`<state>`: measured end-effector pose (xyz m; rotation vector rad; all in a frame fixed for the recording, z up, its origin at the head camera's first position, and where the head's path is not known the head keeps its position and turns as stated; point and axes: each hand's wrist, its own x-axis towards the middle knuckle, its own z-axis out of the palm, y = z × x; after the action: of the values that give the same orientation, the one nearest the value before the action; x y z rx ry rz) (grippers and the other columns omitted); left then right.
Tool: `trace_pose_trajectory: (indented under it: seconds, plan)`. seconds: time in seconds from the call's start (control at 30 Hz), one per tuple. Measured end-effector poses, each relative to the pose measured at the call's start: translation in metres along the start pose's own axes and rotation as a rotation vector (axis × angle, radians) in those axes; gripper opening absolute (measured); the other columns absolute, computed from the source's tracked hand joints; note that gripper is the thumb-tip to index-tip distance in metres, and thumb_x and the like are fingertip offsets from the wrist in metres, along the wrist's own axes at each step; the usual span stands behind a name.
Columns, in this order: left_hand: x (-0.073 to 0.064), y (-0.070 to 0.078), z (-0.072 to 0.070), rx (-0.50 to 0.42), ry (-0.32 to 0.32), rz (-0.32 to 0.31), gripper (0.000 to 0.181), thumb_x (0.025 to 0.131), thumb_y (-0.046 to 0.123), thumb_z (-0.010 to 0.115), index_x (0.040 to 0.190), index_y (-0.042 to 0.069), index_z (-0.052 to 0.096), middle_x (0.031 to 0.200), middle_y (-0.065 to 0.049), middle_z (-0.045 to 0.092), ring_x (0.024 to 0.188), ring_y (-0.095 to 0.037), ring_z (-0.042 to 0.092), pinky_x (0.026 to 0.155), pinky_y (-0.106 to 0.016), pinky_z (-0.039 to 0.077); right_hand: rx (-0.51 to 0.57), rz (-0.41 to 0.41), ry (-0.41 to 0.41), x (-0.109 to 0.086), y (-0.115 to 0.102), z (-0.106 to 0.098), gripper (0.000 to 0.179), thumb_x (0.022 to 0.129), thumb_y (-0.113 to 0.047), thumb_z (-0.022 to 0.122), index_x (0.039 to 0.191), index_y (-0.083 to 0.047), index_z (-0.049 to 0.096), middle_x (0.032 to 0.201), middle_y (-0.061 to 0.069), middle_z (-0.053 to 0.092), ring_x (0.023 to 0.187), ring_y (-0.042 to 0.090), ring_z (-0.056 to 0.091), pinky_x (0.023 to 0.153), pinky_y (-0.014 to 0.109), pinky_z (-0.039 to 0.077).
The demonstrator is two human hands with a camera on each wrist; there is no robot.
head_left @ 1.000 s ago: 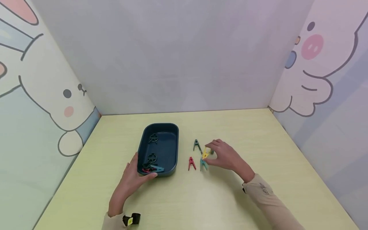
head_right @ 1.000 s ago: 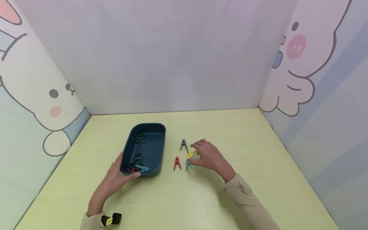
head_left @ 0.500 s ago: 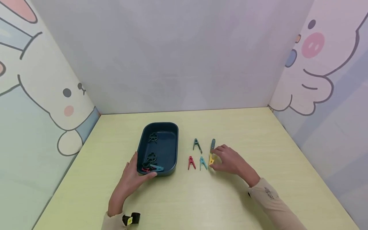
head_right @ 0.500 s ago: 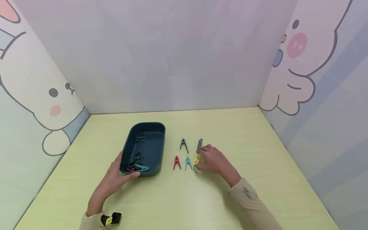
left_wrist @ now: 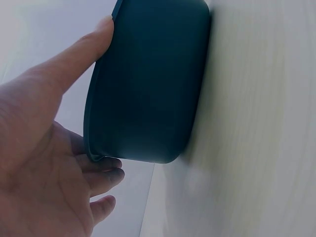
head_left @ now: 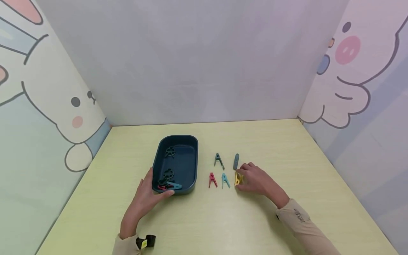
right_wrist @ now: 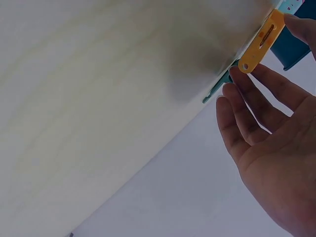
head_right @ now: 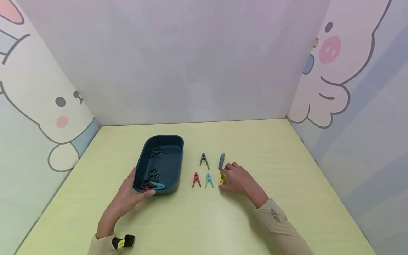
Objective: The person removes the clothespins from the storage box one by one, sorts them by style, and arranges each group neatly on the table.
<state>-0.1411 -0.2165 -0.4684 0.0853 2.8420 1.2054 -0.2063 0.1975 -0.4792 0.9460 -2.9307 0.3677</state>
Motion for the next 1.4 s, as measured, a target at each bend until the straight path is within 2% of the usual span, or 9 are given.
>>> trace_pose_trajectory:
  seconds: [0.43, 0.7, 0.87, 1.1, 1.4]
  plan:
    - [0.000, 0.000, 0.000, 0.011, -0.005, -0.016, 0.124, 0.084, 0.048, 0.084, 0.163, -0.005, 0.006, 0.168, -0.029, 0.010, 0.152, -0.050, 0.014, 0.122, -0.065, 0.002, 0.031, 0.041, -0.036, 0.001, 0.003, 0.004, 0.046, 0.085, -0.032, 0.084, 0.118, -0.001, 0.075, 0.110, 0.010, 0.067, 0.098, 0.027, 0.059, 0.082, 0.041, 0.055]
    - [0.001, 0.000, -0.001, 0.016, -0.015, -0.044, 0.124, 0.084, 0.050, 0.084, 0.163, -0.005, 0.004, 0.169, -0.028, 0.008, 0.153, -0.051, 0.010, 0.122, -0.065, 0.002, 0.062, 0.011, 0.021, 0.001, 0.002, -0.004, 0.049, 0.087, -0.034, 0.084, 0.122, -0.002, 0.074, 0.112, 0.010, 0.067, 0.101, 0.028, 0.059, 0.084, 0.044, 0.056]
    - [0.001, -0.001, -0.001, 0.014, -0.018, -0.051, 0.125, 0.084, 0.050, 0.084, 0.163, -0.005, 0.004, 0.169, -0.028, 0.008, 0.153, -0.051, 0.009, 0.122, -0.065, 0.002, 0.125, -0.047, 0.113, 0.008, -0.004, -0.012, 0.043, 0.090, -0.032, 0.081, 0.120, -0.002, 0.074, 0.113, 0.011, 0.067, 0.103, 0.028, 0.059, 0.086, 0.046, 0.056]
    - [0.001, -0.002, 0.001, 0.010, -0.020, -0.059, 0.125, 0.084, 0.050, 0.083, 0.163, -0.004, 0.004, 0.169, -0.028, 0.007, 0.153, -0.051, 0.007, 0.122, -0.065, 0.002, 0.187, -0.149, 0.224, 0.029, -0.025, -0.020, 0.039, 0.092, -0.031, 0.080, 0.119, -0.004, 0.073, 0.111, 0.007, 0.068, 0.102, 0.024, 0.059, 0.085, 0.042, 0.056]
    - [0.001, -0.002, 0.001, 0.010, -0.028, -0.074, 0.124, 0.085, 0.051, 0.082, 0.164, -0.003, 0.002, 0.170, -0.027, 0.005, 0.153, -0.052, 0.002, 0.121, -0.067, 0.002, 0.256, -0.283, 0.264, 0.069, -0.058, -0.013, 0.037, 0.091, -0.029, 0.080, 0.118, -0.004, 0.073, 0.111, 0.006, 0.069, 0.102, 0.024, 0.060, 0.086, 0.038, 0.055]
